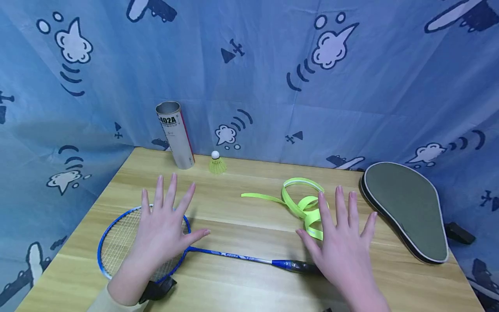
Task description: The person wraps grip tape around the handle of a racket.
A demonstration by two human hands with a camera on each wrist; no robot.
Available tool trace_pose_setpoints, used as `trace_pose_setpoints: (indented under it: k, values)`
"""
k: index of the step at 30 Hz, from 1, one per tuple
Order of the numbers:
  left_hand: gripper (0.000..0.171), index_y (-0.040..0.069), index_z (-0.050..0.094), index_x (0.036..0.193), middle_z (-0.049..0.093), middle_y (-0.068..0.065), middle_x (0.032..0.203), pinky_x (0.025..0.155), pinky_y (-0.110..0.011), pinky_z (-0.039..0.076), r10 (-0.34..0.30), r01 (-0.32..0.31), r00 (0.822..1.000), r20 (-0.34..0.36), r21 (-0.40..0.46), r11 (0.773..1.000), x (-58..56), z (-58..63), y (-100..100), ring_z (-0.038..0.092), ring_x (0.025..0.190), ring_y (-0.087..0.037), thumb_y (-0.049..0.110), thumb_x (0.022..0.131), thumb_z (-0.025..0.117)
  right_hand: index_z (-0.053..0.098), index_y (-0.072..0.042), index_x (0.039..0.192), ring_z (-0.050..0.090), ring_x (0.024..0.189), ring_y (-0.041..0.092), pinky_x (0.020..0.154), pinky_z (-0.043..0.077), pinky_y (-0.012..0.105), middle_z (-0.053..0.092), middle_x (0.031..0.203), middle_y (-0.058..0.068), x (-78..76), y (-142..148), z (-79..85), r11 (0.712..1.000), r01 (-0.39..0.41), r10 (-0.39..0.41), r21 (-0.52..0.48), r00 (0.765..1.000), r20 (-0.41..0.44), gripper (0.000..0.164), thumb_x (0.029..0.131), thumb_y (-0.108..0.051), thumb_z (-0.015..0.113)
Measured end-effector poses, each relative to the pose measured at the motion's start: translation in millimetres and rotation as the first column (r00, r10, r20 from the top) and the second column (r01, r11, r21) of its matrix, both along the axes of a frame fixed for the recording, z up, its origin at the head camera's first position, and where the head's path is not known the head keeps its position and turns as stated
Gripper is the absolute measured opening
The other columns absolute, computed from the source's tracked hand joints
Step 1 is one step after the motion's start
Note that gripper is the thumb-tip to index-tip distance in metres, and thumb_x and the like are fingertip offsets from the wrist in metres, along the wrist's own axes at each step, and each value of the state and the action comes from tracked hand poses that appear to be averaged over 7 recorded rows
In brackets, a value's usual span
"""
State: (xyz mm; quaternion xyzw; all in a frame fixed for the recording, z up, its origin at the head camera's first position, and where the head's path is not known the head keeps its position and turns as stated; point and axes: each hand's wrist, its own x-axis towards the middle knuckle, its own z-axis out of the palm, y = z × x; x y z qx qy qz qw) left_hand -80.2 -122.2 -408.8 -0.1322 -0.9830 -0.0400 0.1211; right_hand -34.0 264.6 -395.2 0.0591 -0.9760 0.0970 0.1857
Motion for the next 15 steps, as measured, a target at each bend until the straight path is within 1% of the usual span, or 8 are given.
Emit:
trace_pose_setpoints:
  k: [3,4,5,7,9,11,13,15]
  values:
    - [0.113,0.032,0.026,0.165,0.008,-0.017,0.173,0.120,-0.075,0.003,-0.003,0.003,1.000,0.001,0.009,1.000,0.6,1.6,1.6,-0.007,0.160,-0.043,0.090,0.074,0.061,0.030,-0.016,0.164,0.001,0.160,0.042,0.118,-0.011,0.075,0.012,0.172,0.021,0.7,0.8,-0.3,1.000,-0.005,0.005,-0.019,1.000,-0.012,0.096,0.088,-0.057,0.073]
    - [0.112,0.032,0.026,0.165,0.009,-0.017,0.173,0.120,-0.074,0.003,-0.007,0.007,1.000,0.003,0.016,1.000,0.8,2.4,2.5,-0.006,0.160,-0.042,0.089,0.075,0.062,0.034,-0.015,0.162,0.007,0.159,0.046,0.118,-0.007,0.076,0.016,0.170,0.023,1.0,1.1,-0.2,0.999,-0.012,0.011,-0.033,1.000,-0.023,0.094,0.087,-0.055,0.075]
    - [0.111,0.031,0.027,0.165,0.010,-0.017,0.173,0.120,-0.074,0.005,-0.012,0.012,1.000,0.000,0.020,1.000,1.1,3.0,3.3,-0.004,0.160,-0.042,0.088,0.076,0.062,0.038,-0.014,0.160,0.016,0.155,0.050,0.118,-0.001,0.077,0.023,0.167,0.026,1.5,1.5,-0.7,0.999,-0.024,0.022,-0.047,0.999,-0.037,0.091,0.087,-0.053,0.076]
    - [0.109,0.031,0.029,0.164,0.013,-0.017,0.173,0.121,-0.074,0.007,-0.024,0.025,1.000,-0.010,0.037,0.999,2.0,4.6,5.0,0.000,0.160,-0.042,0.087,0.077,0.062,0.050,-0.010,0.150,0.038,0.141,0.052,0.113,0.018,0.077,0.042,0.155,0.027,3.2,2.9,-1.8,0.995,-0.069,0.064,-0.072,0.995,-0.071,0.080,0.084,-0.044,0.081]
    - [0.106,0.029,0.031,0.164,0.016,-0.018,0.172,0.121,-0.073,0.010,-0.039,0.040,0.999,-0.022,0.048,0.998,2.8,5.8,6.8,0.004,0.160,-0.042,0.084,0.079,0.064,0.062,-0.008,0.136,0.055,0.122,0.047,0.102,0.036,0.071,0.059,0.135,0.022,6.2,5.1,-2.9,0.988,-0.134,0.127,-0.079,0.988,-0.087,0.066,0.079,-0.032,0.086]
    - [0.102,0.028,0.035,0.162,0.021,-0.018,0.171,0.121,-0.071,0.014,-0.053,0.054,0.998,-0.030,0.055,0.997,4.0,6.2,8.2,0.008,0.159,-0.042,0.080,0.080,0.067,0.069,-0.010,0.121,0.064,0.104,0.037,0.088,0.047,0.061,0.067,0.116,0.011,11.2,8.6,-6.5,0.978,-0.200,0.196,-0.062,0.978,-0.063,0.052,0.075,-0.024,0.089]
    - [0.098,0.026,0.039,0.160,0.026,-0.019,0.168,0.121,-0.069,0.018,-0.067,0.070,0.997,-0.034,0.062,0.996,5.5,6.0,9.3,0.013,0.159,-0.042,0.075,0.081,0.071,0.073,-0.015,0.113,0.067,0.096,0.025,0.080,0.054,0.052,0.067,0.106,-0.001,17.7,12.9,-11.4,0.968,-0.248,0.248,-0.032,0.969,0.000,0.045,0.074,-0.024,0.092]
    - [0.093,0.023,0.046,0.156,0.032,-0.020,0.165,0.121,-0.067,0.022,-0.085,0.087,0.996,-0.041,0.064,0.994,6.6,5.5,10.0,0.020,0.157,-0.042,0.070,0.081,0.075,0.074,-0.019,0.111,0.066,0.094,0.017,0.077,0.056,0.045,0.065,0.106,-0.008,24.2,17.9,-16.9,0.964,-0.267,0.267,-0.015,0.960,0.081,0.044,0.073,-0.029,0.093]
